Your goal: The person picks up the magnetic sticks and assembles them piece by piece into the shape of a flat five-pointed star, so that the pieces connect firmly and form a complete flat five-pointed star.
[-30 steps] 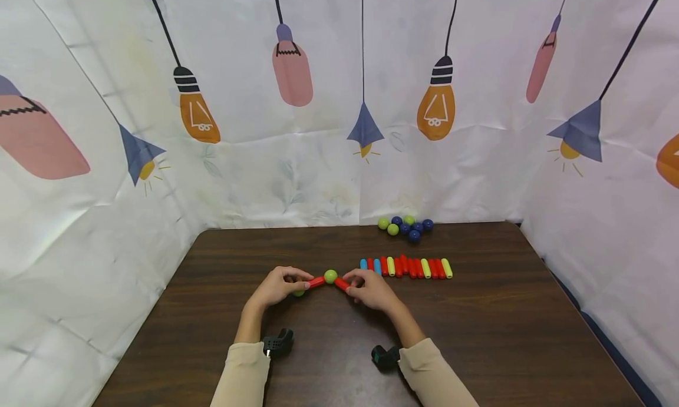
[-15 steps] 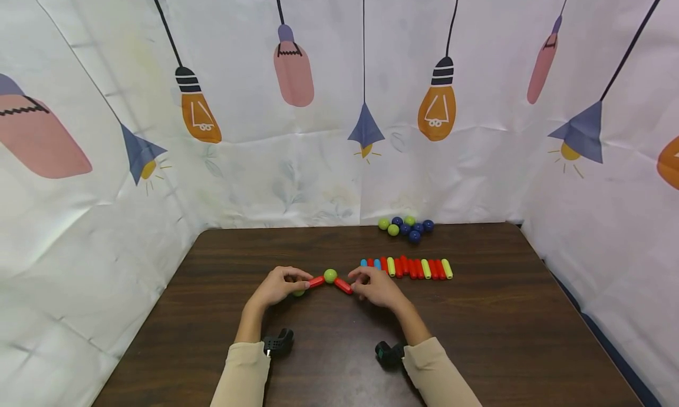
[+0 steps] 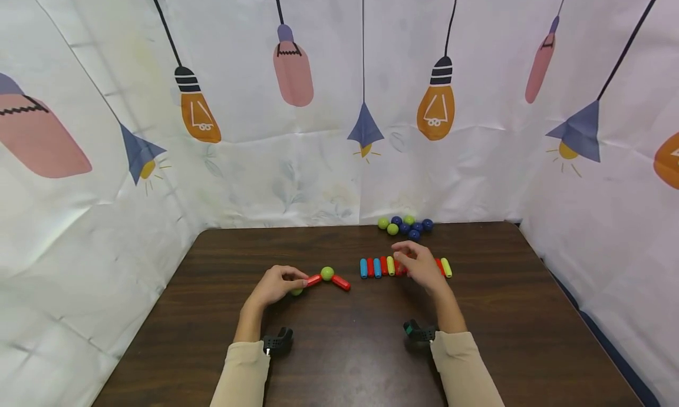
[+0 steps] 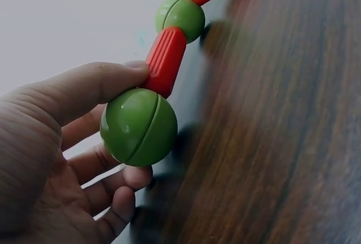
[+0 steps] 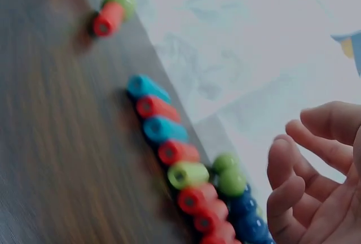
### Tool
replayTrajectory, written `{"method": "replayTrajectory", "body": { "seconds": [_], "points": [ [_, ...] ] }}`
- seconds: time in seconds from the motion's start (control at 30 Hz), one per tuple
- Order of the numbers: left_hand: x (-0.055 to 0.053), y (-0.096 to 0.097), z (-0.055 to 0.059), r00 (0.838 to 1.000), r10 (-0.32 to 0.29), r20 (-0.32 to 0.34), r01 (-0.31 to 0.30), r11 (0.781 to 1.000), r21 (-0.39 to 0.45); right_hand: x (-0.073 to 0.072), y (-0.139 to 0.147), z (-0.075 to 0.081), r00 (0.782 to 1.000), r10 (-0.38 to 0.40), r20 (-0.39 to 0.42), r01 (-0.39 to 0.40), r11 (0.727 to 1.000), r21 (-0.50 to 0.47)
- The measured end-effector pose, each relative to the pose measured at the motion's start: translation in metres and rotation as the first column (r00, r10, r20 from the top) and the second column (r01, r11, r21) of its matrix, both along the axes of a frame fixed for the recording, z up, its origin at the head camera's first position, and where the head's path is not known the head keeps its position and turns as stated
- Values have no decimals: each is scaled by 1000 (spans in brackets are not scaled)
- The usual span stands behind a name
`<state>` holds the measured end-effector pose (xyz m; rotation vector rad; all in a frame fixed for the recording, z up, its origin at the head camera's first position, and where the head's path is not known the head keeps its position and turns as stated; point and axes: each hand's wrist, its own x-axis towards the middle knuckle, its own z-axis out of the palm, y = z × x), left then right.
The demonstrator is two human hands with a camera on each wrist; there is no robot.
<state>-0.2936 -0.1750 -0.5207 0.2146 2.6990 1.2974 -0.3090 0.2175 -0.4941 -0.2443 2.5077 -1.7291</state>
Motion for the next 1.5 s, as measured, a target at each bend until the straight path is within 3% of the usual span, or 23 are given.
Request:
{"method": "replayTrajectory", "body": {
  "seconds": [0.13, 0.4, 0.63, 0.93, 1.1, 1.33, 1.5],
  "points": [
    [1, -2, 2, 1000, 5, -11, -5, 1000, -16, -3, 20, 6, 999, -53, -3, 53, 999, 0],
    [-1, 9, 6, 998, -8, -60, 9, 1000, 9, -17, 48, 12, 998, -59, -1, 59, 994, 91],
    [-5, 31, 8, 984, -78, -163, 76, 997, -20, -35, 57, 14, 998, -32, 47, 24, 985, 168],
    [-5, 36, 8, 970, -141, -198, 123, 988, -96, -61, 64, 4, 998, -19, 57, 6, 975, 220],
    [-6, 32, 9, 976, -137, -170, 122, 988, -95, -70, 60, 1, 998, -2, 63, -14, 966, 259],
    [-4, 20, 8, 991, -113, -71, 109, 992, -55, -80, 50, 2, 998, 36, 56, -54, 932, 357],
    [-4, 14, 7, 993, -111, -49, 109, 994, -29, -86, 47, 0, 996, 39, 82, -69, 911, 406]
  ]
}}
